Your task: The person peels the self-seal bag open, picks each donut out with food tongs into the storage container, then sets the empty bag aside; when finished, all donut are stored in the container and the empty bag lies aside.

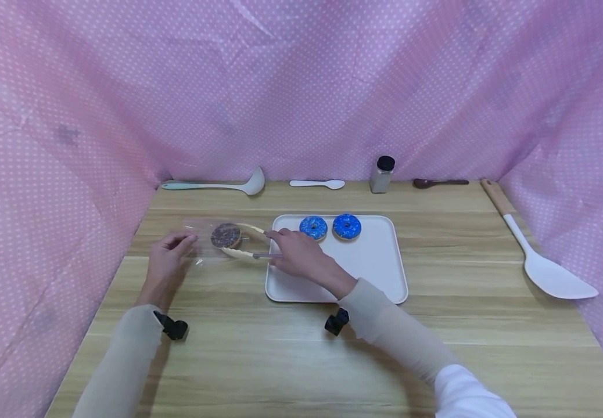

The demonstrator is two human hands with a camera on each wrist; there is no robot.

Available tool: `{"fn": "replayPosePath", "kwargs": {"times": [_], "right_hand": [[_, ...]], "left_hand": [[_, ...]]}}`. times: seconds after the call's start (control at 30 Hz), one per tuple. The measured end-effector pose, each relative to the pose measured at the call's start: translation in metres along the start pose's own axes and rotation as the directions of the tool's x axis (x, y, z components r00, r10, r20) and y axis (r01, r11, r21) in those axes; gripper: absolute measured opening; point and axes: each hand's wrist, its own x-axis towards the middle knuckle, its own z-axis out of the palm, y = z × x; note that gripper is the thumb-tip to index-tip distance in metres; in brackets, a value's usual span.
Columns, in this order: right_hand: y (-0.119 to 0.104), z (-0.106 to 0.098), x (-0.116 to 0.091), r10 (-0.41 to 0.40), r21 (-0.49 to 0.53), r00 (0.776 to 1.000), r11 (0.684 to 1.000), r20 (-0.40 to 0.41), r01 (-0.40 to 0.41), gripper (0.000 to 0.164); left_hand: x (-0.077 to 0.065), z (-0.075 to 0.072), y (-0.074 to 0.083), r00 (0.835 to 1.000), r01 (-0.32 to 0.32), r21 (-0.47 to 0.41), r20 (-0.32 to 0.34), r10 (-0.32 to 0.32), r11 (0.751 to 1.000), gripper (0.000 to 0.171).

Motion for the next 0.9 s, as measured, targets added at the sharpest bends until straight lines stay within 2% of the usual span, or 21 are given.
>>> {"fn": "replayPosePath", "kwargs": {"times": [0.1, 0.27, 0.37, 0.53, 0.83, 0.9], "right_hand": [[0.003, -0.008, -0.008, -0.002, 0.024, 1.0, 1.0, 0.016, 0.002, 0.058], [0.013, -0.023, -0.025, -0.013, 0.037, 1.0, 0.999, 0.019, 0.012, 0.058], [0.021, -0.031, -0.038, -0.022, 0.07, 1.0, 0.997, 0.007, 0.021, 0.056], [0.04, -0.041, -0.06, -0.027, 0.124, 0.999, 0.992, -0.029, 0.031, 0.055], [0.085, -0.058, -0.106, 0.056, 0.184, 0.99, 0.982, -0.126, -0.032, 0.06], [0.096, -0.061, -0.117, 0.082, 0.201, 0.988, 0.978, -0.128, -0.055, 0.062]], "left_hand": [[0.001, -0.001, 0.0, 1.0, 0.002, 0.022, -0.007, -0.002, 1.0, 0.057], [0.0, -0.004, 0.001, 1.0, 0.018, 0.135, -0.026, -0.014, 0.991, 0.057], [-0.002, -0.005, 0.003, 0.999, 0.029, 0.133, -0.025, -0.026, 0.991, 0.057], [-0.001, -0.006, 0.004, 1.0, 0.001, 0.116, -0.028, 0.002, 0.993, 0.055], [-0.002, -0.009, 0.002, 1.0, -0.028, 0.076, -0.01, 0.028, 0.997, 0.052], [-0.003, -0.009, 0.003, 1.0, -0.014, 0.071, -0.011, 0.015, 0.997, 0.052]]}}
